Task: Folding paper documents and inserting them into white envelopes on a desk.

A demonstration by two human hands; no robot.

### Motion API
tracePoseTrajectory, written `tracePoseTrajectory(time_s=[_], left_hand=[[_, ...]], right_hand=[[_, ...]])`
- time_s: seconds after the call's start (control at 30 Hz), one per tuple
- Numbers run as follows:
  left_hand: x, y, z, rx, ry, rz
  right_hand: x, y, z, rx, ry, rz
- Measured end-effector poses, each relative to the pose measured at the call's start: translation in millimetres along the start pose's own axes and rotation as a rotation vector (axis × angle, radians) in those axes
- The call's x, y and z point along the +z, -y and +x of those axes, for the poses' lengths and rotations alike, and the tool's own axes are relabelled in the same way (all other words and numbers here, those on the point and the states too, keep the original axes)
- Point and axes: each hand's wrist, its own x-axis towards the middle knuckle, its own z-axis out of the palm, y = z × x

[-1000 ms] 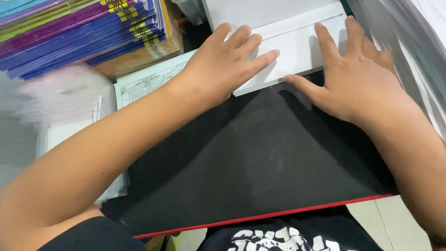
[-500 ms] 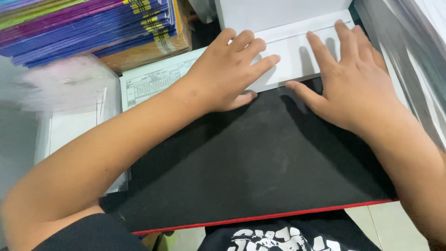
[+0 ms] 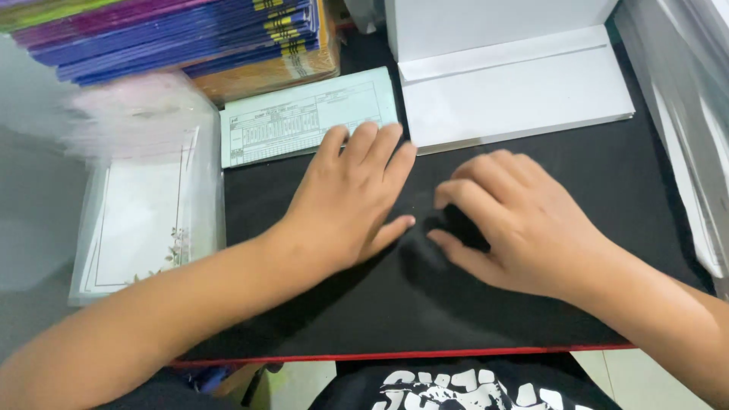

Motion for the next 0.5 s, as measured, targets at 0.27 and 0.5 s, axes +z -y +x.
tracePoseTrajectory(time_s=[0.27, 0.5], left_hand=[[11, -8, -50, -0.043, 0.006, -0.391], [43, 21, -58, -0.278, -0.138, -0.067]], right_hand=[[24, 4, -7, -0.154, 0.203, 0.221], [26, 3, -6, -0.114, 0.227, 0.301]])
